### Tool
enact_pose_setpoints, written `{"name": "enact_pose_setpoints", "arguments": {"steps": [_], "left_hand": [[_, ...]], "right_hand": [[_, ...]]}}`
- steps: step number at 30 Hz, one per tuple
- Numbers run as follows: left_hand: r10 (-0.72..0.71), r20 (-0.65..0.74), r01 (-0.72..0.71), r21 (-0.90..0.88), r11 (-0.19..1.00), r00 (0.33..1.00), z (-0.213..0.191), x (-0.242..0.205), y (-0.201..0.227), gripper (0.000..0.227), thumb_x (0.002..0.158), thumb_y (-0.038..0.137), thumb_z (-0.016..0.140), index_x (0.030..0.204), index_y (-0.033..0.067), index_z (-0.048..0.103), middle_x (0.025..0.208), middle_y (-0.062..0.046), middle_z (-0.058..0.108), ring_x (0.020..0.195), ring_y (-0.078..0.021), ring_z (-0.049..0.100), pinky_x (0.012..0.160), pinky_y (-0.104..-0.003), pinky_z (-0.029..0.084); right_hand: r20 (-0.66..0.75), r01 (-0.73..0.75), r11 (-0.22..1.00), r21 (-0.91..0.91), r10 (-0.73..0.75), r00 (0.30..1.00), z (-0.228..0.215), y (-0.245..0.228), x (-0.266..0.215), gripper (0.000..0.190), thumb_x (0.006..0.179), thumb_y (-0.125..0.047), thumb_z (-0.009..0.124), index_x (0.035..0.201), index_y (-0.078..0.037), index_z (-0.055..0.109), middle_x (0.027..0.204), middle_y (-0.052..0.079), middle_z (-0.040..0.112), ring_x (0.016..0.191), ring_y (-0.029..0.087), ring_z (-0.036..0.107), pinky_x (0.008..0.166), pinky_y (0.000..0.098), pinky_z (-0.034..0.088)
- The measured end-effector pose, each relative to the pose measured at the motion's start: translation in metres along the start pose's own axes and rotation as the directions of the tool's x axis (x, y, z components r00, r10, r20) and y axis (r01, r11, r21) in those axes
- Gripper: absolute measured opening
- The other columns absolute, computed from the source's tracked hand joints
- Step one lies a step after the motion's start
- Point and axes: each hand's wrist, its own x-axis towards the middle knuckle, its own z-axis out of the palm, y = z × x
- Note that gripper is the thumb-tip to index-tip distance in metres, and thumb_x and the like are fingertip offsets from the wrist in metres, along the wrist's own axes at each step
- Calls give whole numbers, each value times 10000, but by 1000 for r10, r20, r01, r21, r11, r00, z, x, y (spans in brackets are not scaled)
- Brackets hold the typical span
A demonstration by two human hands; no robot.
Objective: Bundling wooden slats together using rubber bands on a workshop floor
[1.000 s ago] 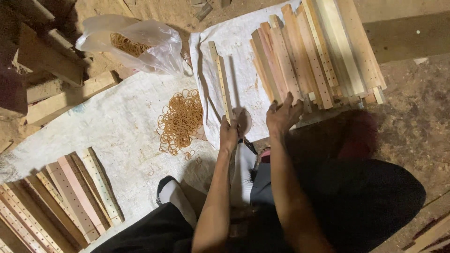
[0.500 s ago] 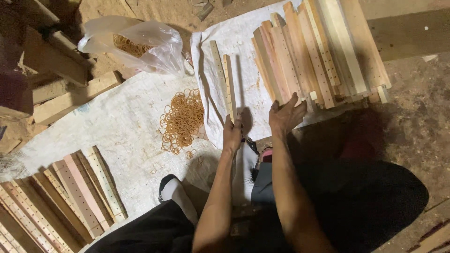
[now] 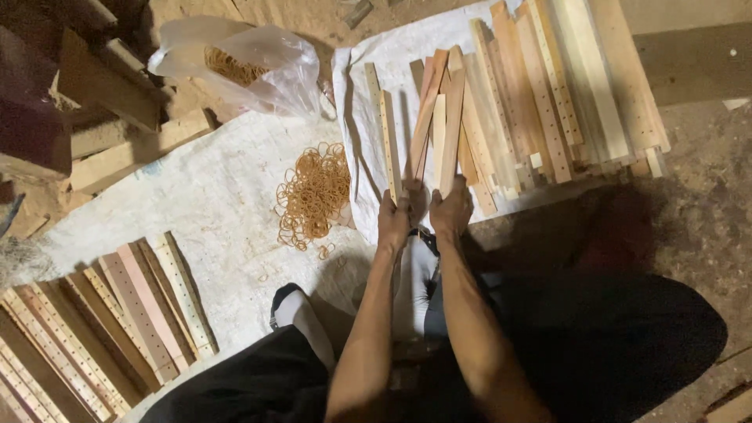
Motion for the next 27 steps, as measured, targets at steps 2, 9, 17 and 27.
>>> {"name": "enact_pose_setpoints", "arguments": {"steps": [2,9,17,27], "left_hand": [[24,-8,-24,3,1000,1000,-6,-6,1,658,1009,465,520,1485,21,423,1106,-204,661,1003,-299,672,892,-489,543],[91,-48,-97,-142,985,995,-11,-4,-2,476,1023,591,502,1009,125,595,738,-80,646,634,-187,626,603,-365,523],[96,-143,-144,-379,914,985,-35,-23,57,447,1062,517,425,1034,110,606,840,-54,645,686,-143,600,582,-263,509],[302,-220,-368,-680,634,927,-116,-48,63,273,1089,289,501,1156,39,590,1127,-161,717,1012,-224,722,863,-369,612]], "right_hand": [[-8,1,999,37,-1,1000,5,10,2,405,892,-142,720,1252,-82,543,1074,261,689,1075,486,649,926,600,485],[-30,-99,940,327,115,993,-27,-21,5,290,966,-130,598,1250,-76,571,1090,270,636,989,456,681,887,533,526],[241,-273,337,901,135,961,-78,-113,-46,200,1086,-275,530,1008,-102,596,663,9,487,530,113,502,509,199,382],[470,-92,652,752,-434,768,-23,-118,-85,564,1091,-547,426,1309,-112,710,1260,133,690,1194,253,636,1043,470,470]]}}
